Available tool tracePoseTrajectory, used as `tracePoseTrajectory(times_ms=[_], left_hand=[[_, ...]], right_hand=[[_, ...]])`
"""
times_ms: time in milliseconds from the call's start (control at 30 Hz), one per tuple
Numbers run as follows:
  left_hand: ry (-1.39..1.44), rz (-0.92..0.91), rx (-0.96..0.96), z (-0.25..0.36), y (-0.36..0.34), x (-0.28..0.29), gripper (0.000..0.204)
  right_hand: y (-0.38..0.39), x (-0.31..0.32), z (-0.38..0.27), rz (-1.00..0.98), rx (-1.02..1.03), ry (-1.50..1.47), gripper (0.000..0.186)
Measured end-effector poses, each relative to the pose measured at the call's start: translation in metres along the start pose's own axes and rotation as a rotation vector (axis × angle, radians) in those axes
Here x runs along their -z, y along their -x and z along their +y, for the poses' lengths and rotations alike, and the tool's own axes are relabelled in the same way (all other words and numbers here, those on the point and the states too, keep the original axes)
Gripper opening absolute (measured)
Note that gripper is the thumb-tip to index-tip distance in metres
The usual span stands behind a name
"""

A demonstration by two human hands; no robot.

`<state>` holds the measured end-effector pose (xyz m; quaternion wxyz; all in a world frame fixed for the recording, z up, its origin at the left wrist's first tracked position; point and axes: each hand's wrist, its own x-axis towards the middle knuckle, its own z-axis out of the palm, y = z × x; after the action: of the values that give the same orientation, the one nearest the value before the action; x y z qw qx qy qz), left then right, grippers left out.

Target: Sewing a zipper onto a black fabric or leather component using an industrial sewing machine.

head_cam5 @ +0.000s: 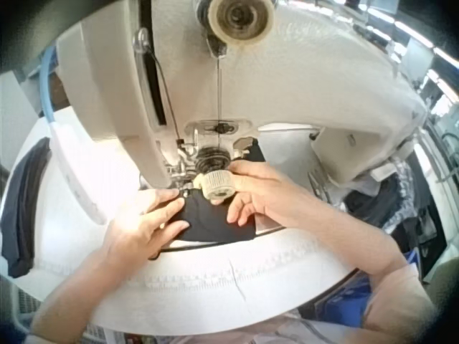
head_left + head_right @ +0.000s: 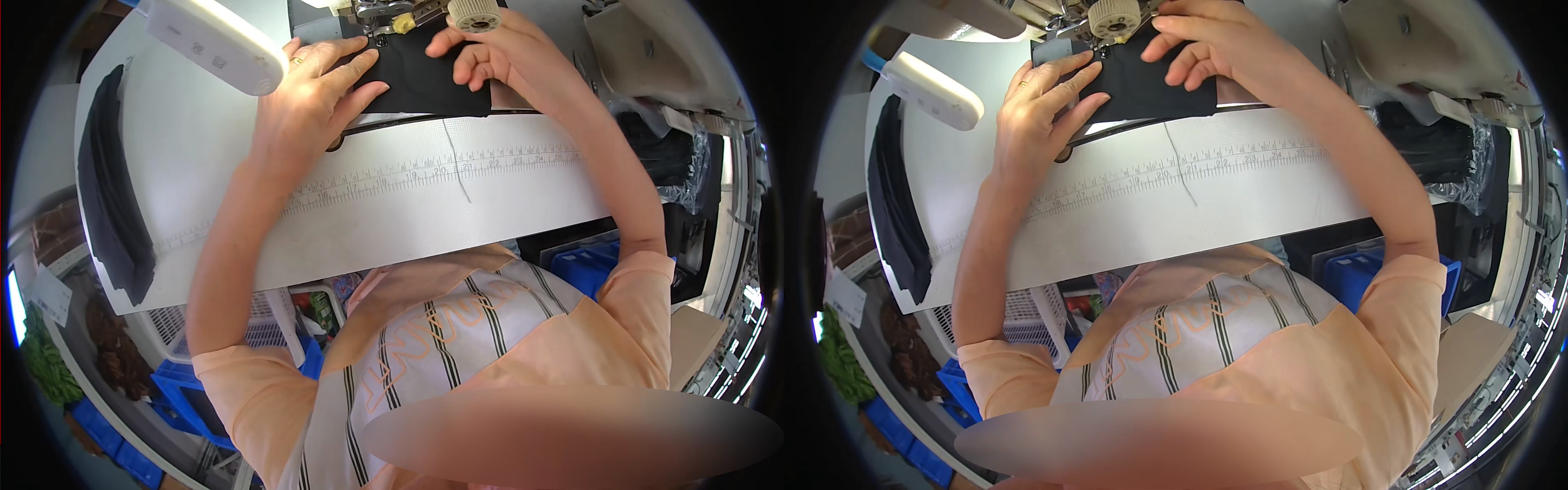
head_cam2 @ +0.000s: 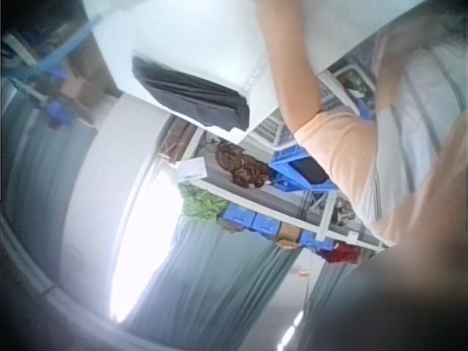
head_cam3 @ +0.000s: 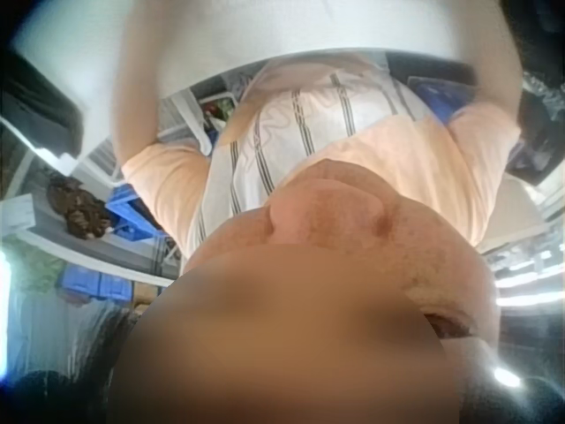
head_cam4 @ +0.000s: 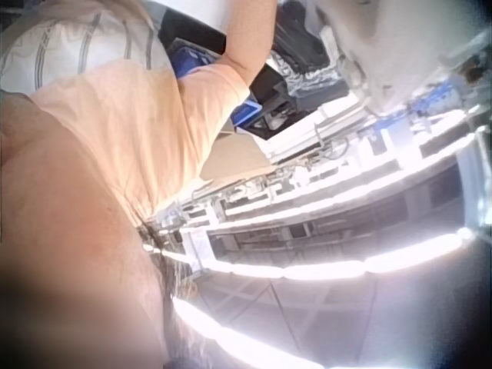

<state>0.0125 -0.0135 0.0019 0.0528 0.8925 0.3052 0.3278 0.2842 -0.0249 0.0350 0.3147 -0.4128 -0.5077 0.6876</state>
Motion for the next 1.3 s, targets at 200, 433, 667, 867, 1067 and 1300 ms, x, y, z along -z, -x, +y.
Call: tracePoseTrajectory(times_ms=[200,433,667,867,1067,1300], left_hand=[[-0.020,0.031,-0.016,0.005,0.000,-0.003,0.028],[0.021,0.040,0.007,0.004,0.000,-0.002,0.028],[-0.016,-0.032,0.037,-0.001,-0.004,-0.001,0.033],[-0.010,-0.010,0.031,-0.002,-0.009,-0.005,0.030],[-0.031,0.023,0.013,-0.006,-0.002,-0.006,0.028],[0.028,0.006,0.061,0.000,-0.007,-0.001,0.023]], right_hand=[[-0.017,-0.014,0.026,0.194,0.352,0.363,0.026],[-0.018,-0.035,0.037,0.348,0.770,1.460,0.028],[-0.026,-0.031,0.036,0.378,0.805,1.464,0.028],[-0.029,-0.025,0.043,0.423,0.849,1.463,0.027],[0.044,-0.033,-0.002,0.409,0.723,1.460,0.026],[0.011,0.060,0.007,0.759,0.486,1.318,0.025]])
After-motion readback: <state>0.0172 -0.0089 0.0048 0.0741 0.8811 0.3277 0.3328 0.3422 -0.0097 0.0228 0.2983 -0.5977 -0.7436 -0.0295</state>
